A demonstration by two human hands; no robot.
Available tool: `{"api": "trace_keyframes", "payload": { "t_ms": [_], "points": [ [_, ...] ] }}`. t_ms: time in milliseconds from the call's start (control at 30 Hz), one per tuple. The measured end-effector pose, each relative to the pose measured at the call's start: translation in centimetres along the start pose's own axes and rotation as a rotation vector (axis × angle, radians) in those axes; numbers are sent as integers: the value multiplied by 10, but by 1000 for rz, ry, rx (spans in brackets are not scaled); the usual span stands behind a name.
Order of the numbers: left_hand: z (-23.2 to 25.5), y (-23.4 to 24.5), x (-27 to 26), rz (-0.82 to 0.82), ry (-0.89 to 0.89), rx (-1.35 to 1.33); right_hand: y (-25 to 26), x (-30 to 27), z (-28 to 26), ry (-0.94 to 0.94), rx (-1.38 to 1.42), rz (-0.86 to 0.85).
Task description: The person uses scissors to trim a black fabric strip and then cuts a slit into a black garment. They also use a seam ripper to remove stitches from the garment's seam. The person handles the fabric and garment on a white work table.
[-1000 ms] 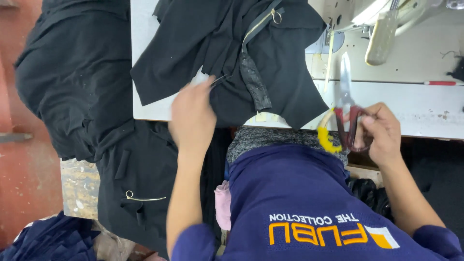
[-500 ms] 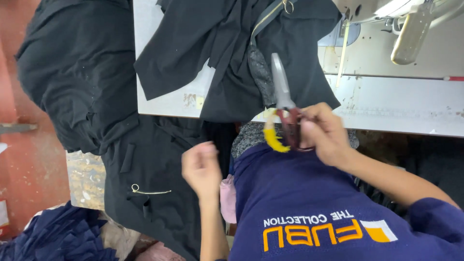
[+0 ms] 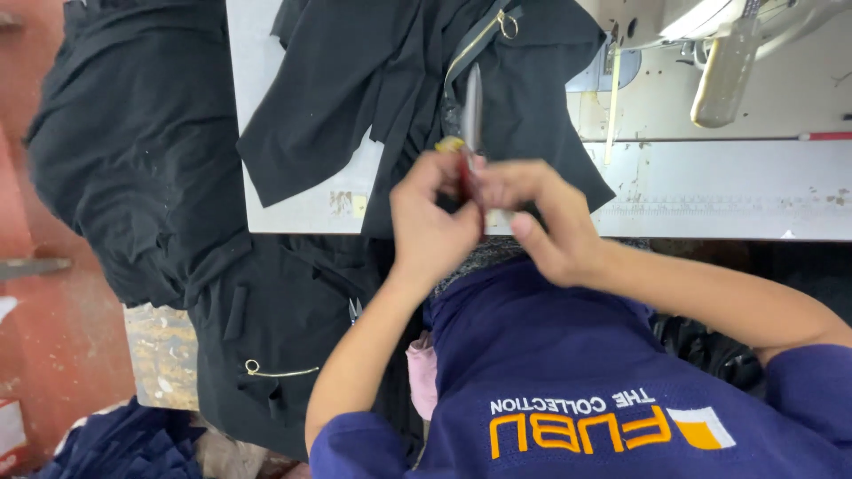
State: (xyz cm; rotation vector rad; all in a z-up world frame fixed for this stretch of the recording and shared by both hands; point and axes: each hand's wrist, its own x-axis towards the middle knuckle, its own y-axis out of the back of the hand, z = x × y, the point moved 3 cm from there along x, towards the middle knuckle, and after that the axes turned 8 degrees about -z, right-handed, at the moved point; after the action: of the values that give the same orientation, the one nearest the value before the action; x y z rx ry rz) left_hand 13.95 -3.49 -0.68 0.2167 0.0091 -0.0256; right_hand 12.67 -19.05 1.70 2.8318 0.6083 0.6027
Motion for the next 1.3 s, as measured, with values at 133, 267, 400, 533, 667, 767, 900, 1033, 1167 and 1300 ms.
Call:
{"api": "trace_keyframes", "payload": {
  "t_ms": [133,267,400,533,667,767,900,1033,1167,1300],
  "points": [
    [-4,24,51,67,46,344,13,15,42,136,-341,45],
    [-39,21,93,-22,0,635,17,-5,66,-162,-714,-186],
    [-27,5,109,-144,173,583,29,-30,45,-371,-845,-206],
    [-16,-8,110,-149,86,310,45,-49,34,-505,-1000,-195],
    [-10,-17,109,-139,114,466,54,-23,34,-300,-887,62],
    [-19,-21,109,-205,182,632,49,-3,66,-478,-774,-17],
    [-23,-21,114,-252,57,710,41,13,90,-656,-734,-77],
    [-21,-21,119,-138,-153,431,34,21,90,-719,-627,-92],
    [-12,-12,109,-39,-106,453,31,21,96,-701,-709,-5],
    [-2,9,75,-59,-17,815,29,22,98,-648,-758,-18]
  ]
}}
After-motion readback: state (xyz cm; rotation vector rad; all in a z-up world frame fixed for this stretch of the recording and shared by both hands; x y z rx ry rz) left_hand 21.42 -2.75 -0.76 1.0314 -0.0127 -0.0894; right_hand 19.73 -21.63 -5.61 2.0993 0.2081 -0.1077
